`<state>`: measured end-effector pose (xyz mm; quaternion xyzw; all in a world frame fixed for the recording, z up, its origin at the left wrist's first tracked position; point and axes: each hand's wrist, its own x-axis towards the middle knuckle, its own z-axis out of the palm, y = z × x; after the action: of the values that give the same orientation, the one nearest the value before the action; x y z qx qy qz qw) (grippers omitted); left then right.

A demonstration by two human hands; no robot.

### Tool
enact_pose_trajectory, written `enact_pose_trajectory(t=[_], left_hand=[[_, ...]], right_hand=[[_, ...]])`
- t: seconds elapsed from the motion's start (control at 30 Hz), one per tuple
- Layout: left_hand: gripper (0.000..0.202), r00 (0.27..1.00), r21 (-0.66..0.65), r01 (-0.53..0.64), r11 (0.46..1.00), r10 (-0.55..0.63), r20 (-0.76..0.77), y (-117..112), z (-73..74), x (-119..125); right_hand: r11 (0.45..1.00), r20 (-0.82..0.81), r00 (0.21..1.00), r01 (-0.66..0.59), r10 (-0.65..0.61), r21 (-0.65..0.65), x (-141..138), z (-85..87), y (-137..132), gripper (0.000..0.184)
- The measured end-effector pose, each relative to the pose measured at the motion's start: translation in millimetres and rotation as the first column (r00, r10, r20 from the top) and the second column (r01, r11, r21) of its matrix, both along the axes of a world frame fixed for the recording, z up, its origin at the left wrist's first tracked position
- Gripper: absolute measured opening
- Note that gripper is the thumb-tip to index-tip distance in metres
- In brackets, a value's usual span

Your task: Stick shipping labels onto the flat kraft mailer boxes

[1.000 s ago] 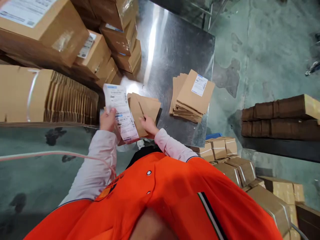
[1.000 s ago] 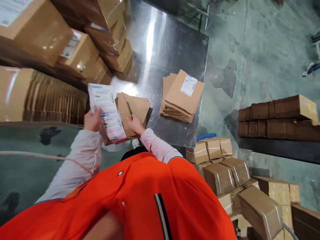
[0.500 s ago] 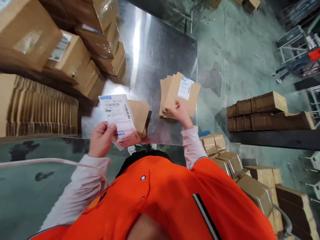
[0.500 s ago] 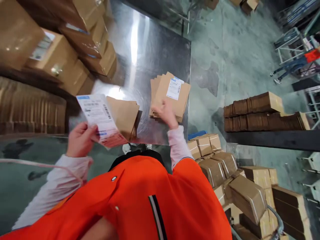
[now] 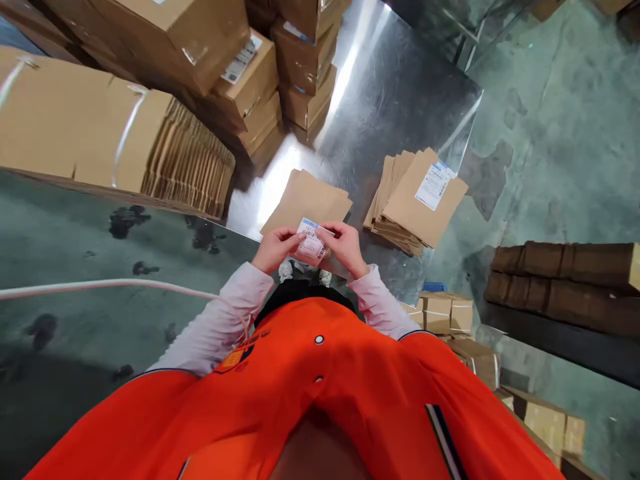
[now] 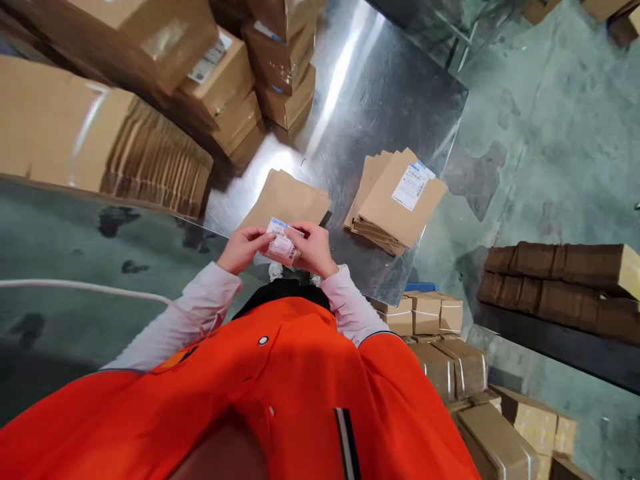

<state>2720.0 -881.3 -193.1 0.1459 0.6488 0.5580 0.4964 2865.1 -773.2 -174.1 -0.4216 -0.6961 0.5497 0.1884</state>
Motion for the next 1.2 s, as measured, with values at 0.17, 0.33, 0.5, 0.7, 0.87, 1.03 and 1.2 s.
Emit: enact_pose_trajectory(t=[0.17,0.33,0.5,0.7,0.87,1.03,1.2], left_hand=[[0.049,0.992,-0.036,-0.065,0.997,0.060,-0.115,4,-10.2,10],[0.041,1.000,-0.103,0.012,0.995,-0.013,-0.001,13,-21.5,-8],[0.062,0.876,-0.100,0.308,0.946,-0.241,0.417,6,-41.3,-31],[0.065,0.871,-0.146,0.265,0.953,-0.172,0.460,1,-56.4,-36],[0.061,0.883,-0.182,0.255,0.950,-0.152,0.444,7,-53.4,-36],[0.067,0.878,-0.254,0.392,0.884,-0.277,0.389,-31,-54.0,-35],[0.062,0.853,-0.394,0.514,0.762,-0.407,0.327,-103,-45.7,-50]], right_hand=[[0.996,0.096,0.995,0.009,-0.017,0.089,-4,-2.5,1,0.017],[0.987,0.175,0.983,0.025,-0.053,0.158,-21,-18.2,22,0.017],[0.954,0.424,0.877,0.114,-0.227,0.276,-50,-43.0,79,0.020],[0.940,0.515,0.807,0.139,-0.289,0.310,-64,-69.9,113,0.022],[0.940,0.539,0.790,0.132,-0.291,0.313,-67,-77.1,117,0.023],[0.937,0.553,0.780,0.119,-0.293,0.329,-66,-74.0,120,0.042],[0.880,0.553,0.804,-0.080,-0.220,0.468,-76,-76.5,94,0.063]])
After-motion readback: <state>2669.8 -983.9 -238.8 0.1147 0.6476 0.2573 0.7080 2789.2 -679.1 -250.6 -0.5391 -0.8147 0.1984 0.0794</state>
